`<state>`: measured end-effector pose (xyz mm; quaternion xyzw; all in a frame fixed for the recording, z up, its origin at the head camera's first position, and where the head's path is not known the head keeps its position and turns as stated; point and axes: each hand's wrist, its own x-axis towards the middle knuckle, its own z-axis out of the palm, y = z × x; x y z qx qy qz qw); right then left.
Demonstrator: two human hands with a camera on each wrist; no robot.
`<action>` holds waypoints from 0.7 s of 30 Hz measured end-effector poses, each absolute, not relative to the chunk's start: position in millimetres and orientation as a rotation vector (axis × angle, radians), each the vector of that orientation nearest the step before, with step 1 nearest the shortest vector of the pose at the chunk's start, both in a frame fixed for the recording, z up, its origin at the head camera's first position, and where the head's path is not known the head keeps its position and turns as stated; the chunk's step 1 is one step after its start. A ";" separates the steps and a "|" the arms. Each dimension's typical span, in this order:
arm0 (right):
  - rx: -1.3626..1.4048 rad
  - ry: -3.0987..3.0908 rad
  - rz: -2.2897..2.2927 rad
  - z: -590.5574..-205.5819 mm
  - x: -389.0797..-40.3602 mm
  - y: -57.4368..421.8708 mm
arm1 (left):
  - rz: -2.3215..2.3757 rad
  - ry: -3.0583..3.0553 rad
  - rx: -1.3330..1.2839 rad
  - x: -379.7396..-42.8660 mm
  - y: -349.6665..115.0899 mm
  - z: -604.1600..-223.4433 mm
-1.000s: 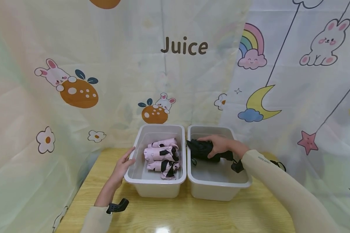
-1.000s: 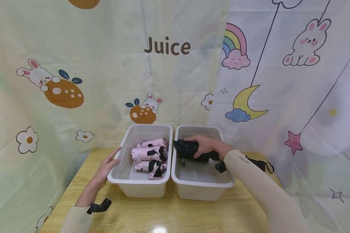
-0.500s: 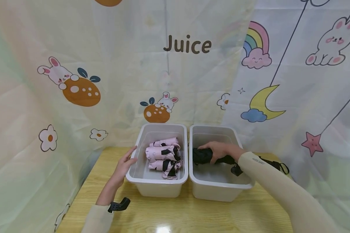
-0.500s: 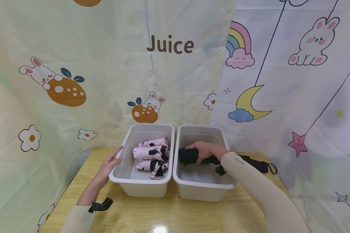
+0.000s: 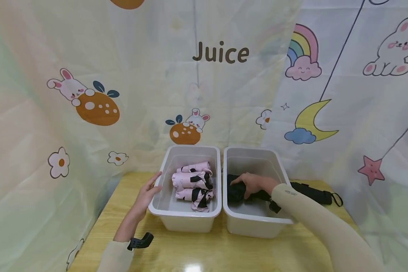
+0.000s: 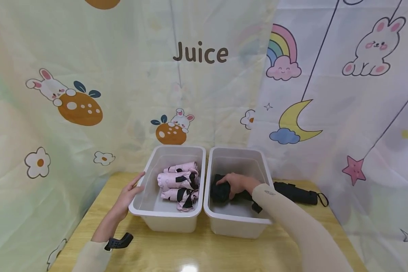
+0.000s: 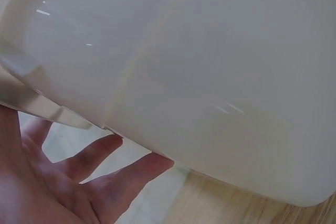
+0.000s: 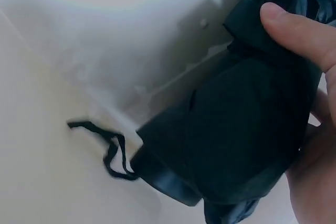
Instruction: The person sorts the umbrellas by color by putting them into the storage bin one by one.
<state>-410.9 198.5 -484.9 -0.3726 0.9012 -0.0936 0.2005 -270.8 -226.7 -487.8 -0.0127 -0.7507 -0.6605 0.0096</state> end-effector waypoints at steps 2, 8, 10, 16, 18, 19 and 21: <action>-1.042 2.528 -0.289 -487.7 -410.5 199.5 | -2.067 -2.342 -0.056 -270.4 -225.6 -487.7; -1.014 2.543 -0.359 -490.6 -413.1 199.7 | -2.060 -2.336 -0.059 -270.1 -225.1 -484.1; -0.992 2.533 -0.380 -491.7 -413.3 198.8 | -2.063 -2.333 -0.051 -270.1 -225.6 -482.9; -0.913 2.520 -0.409 -490.4 -412.0 195.9 | -2.073 -2.335 -0.030 -269.9 -226.7 -482.5; -0.880 2.509 -0.422 -490.0 -411.0 196.1 | -2.072 -2.337 -0.026 -269.5 -226.7 -484.1; -0.866 2.501 -0.425 -490.4 -410.0 196.4 | -2.073 -2.340 -0.023 -269.1 -226.7 -485.4; -0.867 2.480 -0.450 -490.9 -407.5 196.8 | -2.081 -2.347 -0.034 -267.6 -226.4 -487.8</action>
